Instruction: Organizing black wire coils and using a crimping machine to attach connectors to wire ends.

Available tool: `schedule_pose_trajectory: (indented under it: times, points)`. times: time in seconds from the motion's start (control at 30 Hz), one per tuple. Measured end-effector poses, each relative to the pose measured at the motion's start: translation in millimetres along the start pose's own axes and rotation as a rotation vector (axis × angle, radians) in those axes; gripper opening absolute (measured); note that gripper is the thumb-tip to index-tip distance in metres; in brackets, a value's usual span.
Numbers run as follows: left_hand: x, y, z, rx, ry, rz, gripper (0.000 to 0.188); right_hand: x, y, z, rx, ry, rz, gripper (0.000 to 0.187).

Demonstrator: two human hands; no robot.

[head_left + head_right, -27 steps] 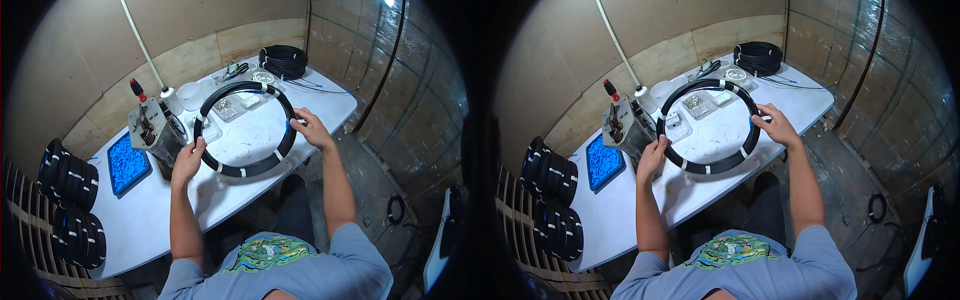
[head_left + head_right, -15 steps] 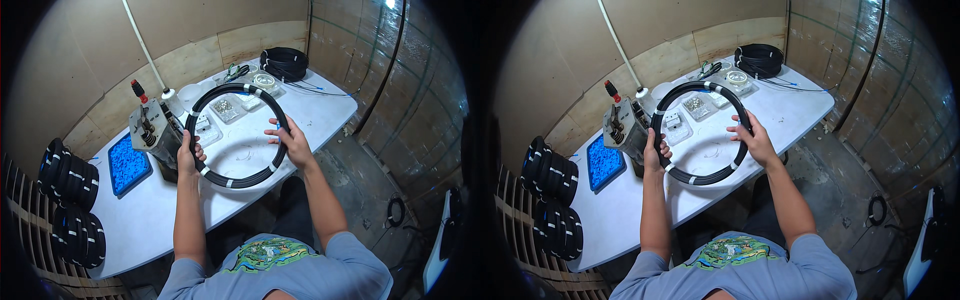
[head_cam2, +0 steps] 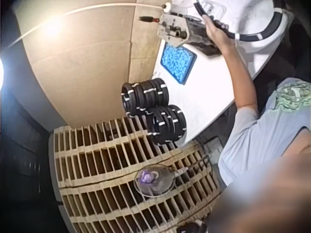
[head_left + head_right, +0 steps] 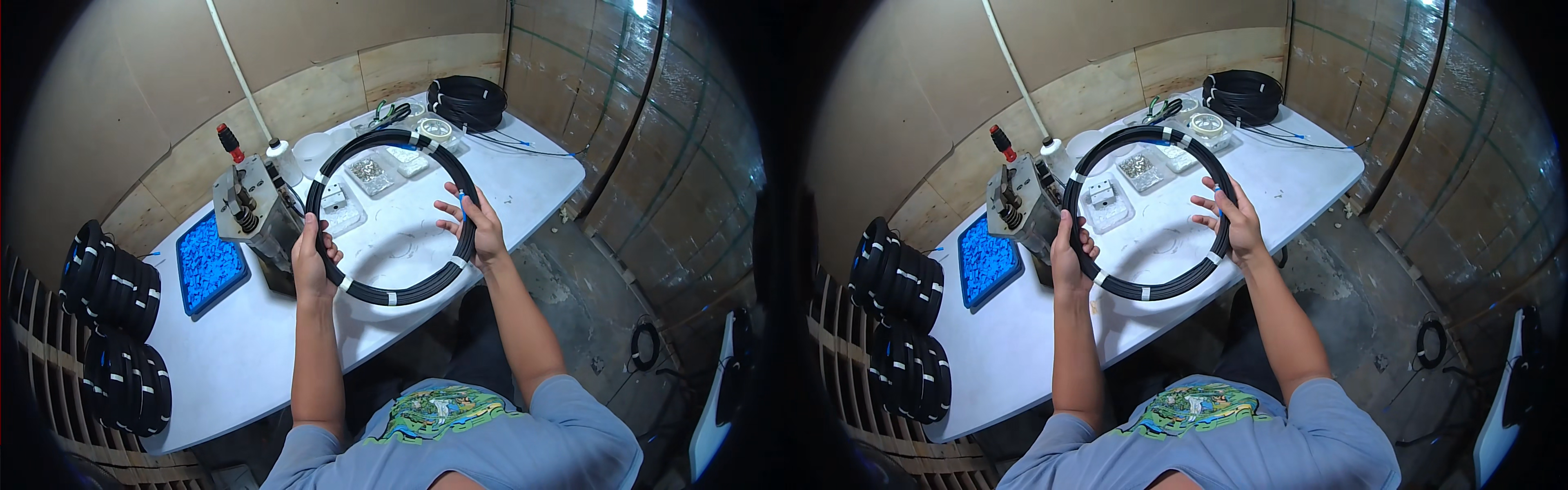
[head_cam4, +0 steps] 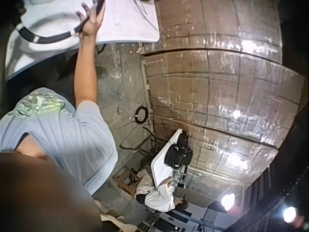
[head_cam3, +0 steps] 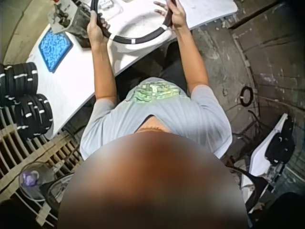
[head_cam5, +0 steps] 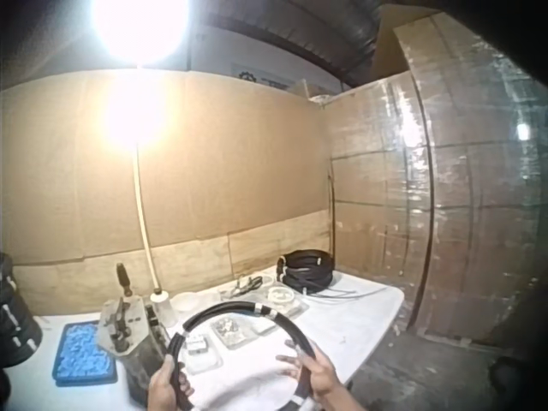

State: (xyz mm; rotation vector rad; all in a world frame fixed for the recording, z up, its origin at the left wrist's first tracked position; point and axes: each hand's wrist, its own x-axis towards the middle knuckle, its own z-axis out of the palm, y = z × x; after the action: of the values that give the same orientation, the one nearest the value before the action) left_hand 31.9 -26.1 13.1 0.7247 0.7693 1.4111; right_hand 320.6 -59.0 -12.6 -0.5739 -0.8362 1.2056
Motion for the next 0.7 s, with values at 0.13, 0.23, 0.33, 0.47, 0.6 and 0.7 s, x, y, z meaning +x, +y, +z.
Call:
schedule_pose_trajectory:
  times: [0.13, 0.23, 0.33, 0.47, 0.6, 0.7]
  points:
    - [-3.6, 2.0, 3.9, 0.088, -0.053, 0.102, 0.039, -2.0, 7.1, -6.8, 0.011, 0.007, -0.012, 0.052]
    - [-2.9, 0.0, 3.0, 0.112, -0.065, 0.117, 0.038, -3.1, 7.8, -8.4, 0.009, 0.014, -0.038, 0.056]
    - [0.1, -4.8, 2.7, 0.066, -0.089, 0.113, 0.038, -4.9, 1.4, -6.7, 0.005, -0.006, -0.073, 0.064]
    - [9.8, -23.1, -9.2, -0.034, -0.071, 0.011, 0.043, -13.2, -15.9, 4.4, -0.061, 0.018, -0.091, 0.075]
    - [16.2, -34.9, -20.4, -0.103, -0.058, -0.12, 0.048, -24.8, -29.0, 22.6, -0.207, 0.027, -0.091, 0.082]
    - [17.0, -37.6, -22.3, -0.104, -0.045, -0.149, 0.05, -30.3, -36.1, 30.7, -0.253, 0.058, -0.067, 0.083]
